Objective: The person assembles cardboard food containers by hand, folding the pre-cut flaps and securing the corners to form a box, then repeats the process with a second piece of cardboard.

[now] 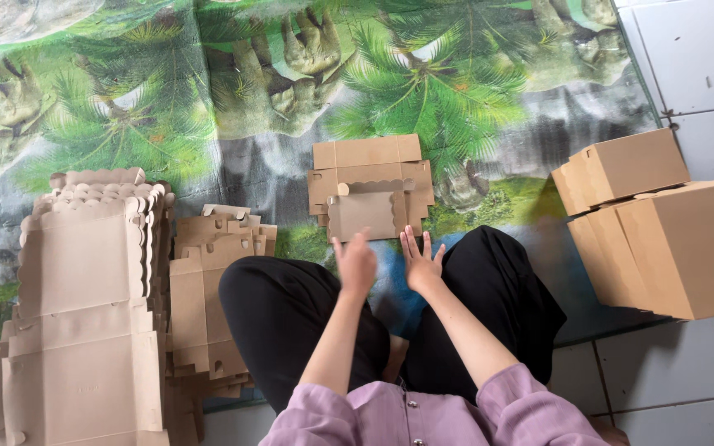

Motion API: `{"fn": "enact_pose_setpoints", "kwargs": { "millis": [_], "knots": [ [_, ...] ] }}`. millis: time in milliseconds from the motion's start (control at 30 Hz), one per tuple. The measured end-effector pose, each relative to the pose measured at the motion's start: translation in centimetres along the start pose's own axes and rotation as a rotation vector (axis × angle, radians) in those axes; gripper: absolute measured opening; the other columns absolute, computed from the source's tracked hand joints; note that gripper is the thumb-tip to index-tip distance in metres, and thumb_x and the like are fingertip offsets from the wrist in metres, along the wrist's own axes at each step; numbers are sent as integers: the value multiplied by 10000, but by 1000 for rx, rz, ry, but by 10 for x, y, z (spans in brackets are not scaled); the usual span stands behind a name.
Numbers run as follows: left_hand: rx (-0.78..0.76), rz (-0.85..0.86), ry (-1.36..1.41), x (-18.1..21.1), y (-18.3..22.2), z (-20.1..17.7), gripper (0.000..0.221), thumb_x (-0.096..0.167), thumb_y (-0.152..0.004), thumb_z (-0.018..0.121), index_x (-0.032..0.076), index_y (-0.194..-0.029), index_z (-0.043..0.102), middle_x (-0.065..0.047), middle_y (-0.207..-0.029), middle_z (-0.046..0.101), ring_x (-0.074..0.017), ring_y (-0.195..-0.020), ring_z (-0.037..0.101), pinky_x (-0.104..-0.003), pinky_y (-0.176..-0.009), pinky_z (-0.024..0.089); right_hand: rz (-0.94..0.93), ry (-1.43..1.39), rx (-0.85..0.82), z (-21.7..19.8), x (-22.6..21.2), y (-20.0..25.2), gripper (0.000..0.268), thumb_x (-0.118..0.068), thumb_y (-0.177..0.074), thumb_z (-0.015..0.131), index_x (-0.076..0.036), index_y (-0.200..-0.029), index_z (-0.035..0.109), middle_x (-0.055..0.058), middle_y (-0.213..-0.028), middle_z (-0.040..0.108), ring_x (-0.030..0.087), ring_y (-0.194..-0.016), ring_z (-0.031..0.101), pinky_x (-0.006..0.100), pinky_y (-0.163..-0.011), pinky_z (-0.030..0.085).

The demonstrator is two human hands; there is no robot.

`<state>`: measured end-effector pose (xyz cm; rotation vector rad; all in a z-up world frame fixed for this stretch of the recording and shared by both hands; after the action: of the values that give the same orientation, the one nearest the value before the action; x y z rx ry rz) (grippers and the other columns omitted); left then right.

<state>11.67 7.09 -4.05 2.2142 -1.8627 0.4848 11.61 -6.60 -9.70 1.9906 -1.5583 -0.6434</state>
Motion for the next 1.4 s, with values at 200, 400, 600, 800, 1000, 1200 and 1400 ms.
{"fn": "enact_pose_setpoints", "kwargs": {
  "millis": [200,400,600,800,1000,1200,1400],
  "knots": [
    [181,-476,456,-112,29,23,577,-33,-835,509,61,-1392,396,-174,-1324,482,-329,-1210,507,-494,-1095,337,16,2,-5,7,0,4,870,80,-851,382,-178,-1504,-131,-38,-1554,-272,389,-1417,-183,712,-1063,-24],
    [103,-448,434,-100,28,39,611,6,-822,512,111,-1410,386,-122,-1407,429,-292,-1308,430,-483,-1136,274,2,-42,-24,12,7,3,892,22,-855,444,-194,-1511,-121,-63,-1554,-262,375,-1427,-150,732,-1052,-32],
    [1,-492,517,-103,29,44,533,40,-859,490,171,-1374,443,-76,-1342,478,-250,-1263,486,-417,-1112,357,-7,-103,-14,14,7,1,904,31,-827,451,-182,-1515,-94,-58,-1564,-233,379,-1430,-123,717,-1069,-22],
    [93,-334,581,-76,27,10,580,-50,-830,510,120,-1374,403,-65,-1156,526,-243,-1153,561,-370,-947,507,11,-278,41,13,6,0,849,-19,-862,484,-184,-1530,-14,-73,-1582,-163,371,-1438,-103,711,-1074,14],
    [-288,-88,219,-45,27,34,696,62,-839,529,91,-1488,277,-106,-1564,179,-409,-1413,162,-593,-1113,233,28,-283,120,8,10,-5,756,-28,-878,461,-203,-1525,111,-108,-1597,-41,338,-1455,-16,699,-1082,109],
    [-347,-107,98,-57,30,65,714,146,-851,522,161,-1503,233,-12,-1586,131,-355,-1423,181,-562,-1133,226,12,-325,150,1,3,0,774,24,-837,448,-145,-1523,131,-69,-1605,-40,345,-1455,24,668,-1094,151],
    [-224,-171,74,-69,26,68,705,169,-815,528,245,-1480,305,99,-1551,231,-229,-1417,244,-473,-1129,285,-28,-393,197,-12,-3,3,776,54,-837,423,-134,-1527,122,-25,-1605,-11,358,-1449,11,656,-1102,129]
  ]
}}
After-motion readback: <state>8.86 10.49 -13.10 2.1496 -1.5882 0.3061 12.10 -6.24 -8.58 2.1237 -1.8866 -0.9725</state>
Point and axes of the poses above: each hand's wrist, its own y-axis away from the middle knuckle, its own z-axis out of the palm, x = y × z, the point moved 9 cm from there along -y, towards the middle knuckle
